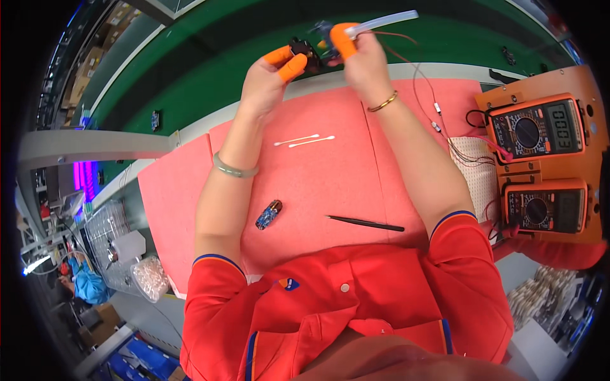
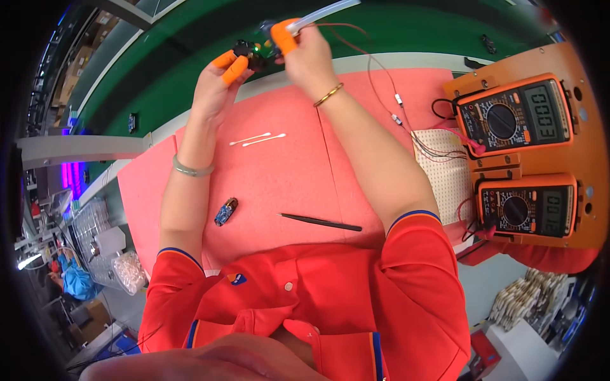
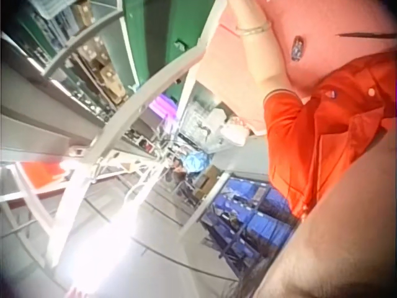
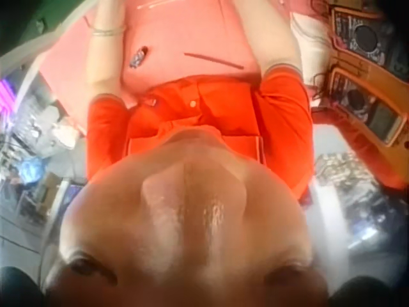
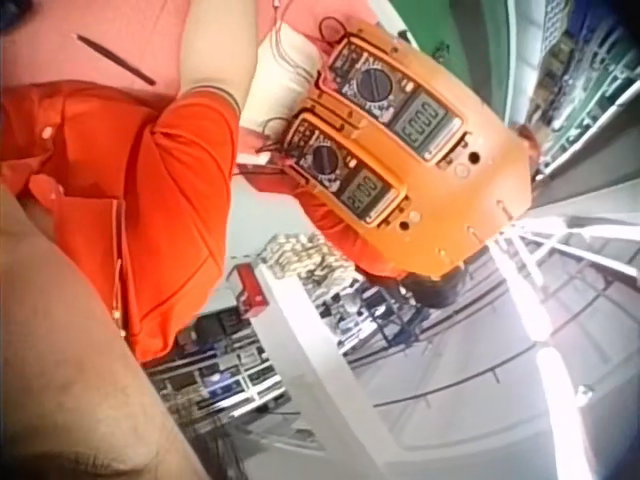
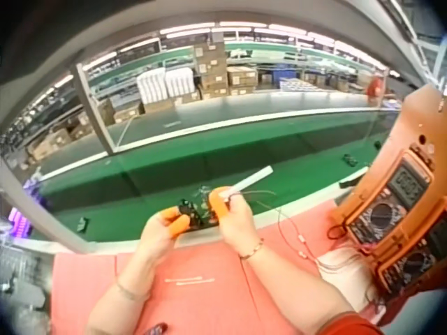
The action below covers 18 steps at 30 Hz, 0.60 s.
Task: Testing small electronic components using digital multimeters at a factory assembly station.
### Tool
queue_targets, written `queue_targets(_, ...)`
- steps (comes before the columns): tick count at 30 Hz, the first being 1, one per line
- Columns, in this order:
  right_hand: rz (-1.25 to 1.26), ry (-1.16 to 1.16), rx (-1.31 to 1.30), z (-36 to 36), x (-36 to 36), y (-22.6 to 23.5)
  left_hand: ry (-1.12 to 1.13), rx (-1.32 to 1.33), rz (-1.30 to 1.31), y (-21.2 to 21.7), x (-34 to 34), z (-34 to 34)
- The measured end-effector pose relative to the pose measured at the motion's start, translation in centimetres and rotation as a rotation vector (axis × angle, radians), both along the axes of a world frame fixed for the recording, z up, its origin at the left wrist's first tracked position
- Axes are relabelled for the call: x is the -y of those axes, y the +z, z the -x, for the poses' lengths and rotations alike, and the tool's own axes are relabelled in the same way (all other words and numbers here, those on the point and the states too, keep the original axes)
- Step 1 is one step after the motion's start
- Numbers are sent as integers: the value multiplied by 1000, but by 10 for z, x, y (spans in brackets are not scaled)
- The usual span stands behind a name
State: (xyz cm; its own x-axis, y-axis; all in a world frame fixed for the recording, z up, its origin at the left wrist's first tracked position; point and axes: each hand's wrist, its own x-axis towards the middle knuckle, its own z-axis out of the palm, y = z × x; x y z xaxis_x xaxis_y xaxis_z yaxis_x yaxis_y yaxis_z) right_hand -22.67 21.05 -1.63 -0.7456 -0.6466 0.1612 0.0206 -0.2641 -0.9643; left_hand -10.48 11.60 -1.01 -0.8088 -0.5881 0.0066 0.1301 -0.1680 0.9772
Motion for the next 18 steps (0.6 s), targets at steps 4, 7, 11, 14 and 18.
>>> queue_targets(4, 50, 119, -64, 7, -9, 18, 53, 4, -68, 1, 9, -3)
queue_targets(7, -18, 121, -147, -4, -5, 8, 57, -10, -46, -3, 7, 0)
queue_targets(11, -22, 172, -7, -15, -3, 3, 165, 56, -8, -6, 8, 1)
queue_targets(14, 4, 199, 92, -18, -3, 4, 188, 51, -62, -7, 6, 1)
queue_targets(18, 14, 200, 42, -15, -3, 1, 195, 69, -8, -8, 8, 0)
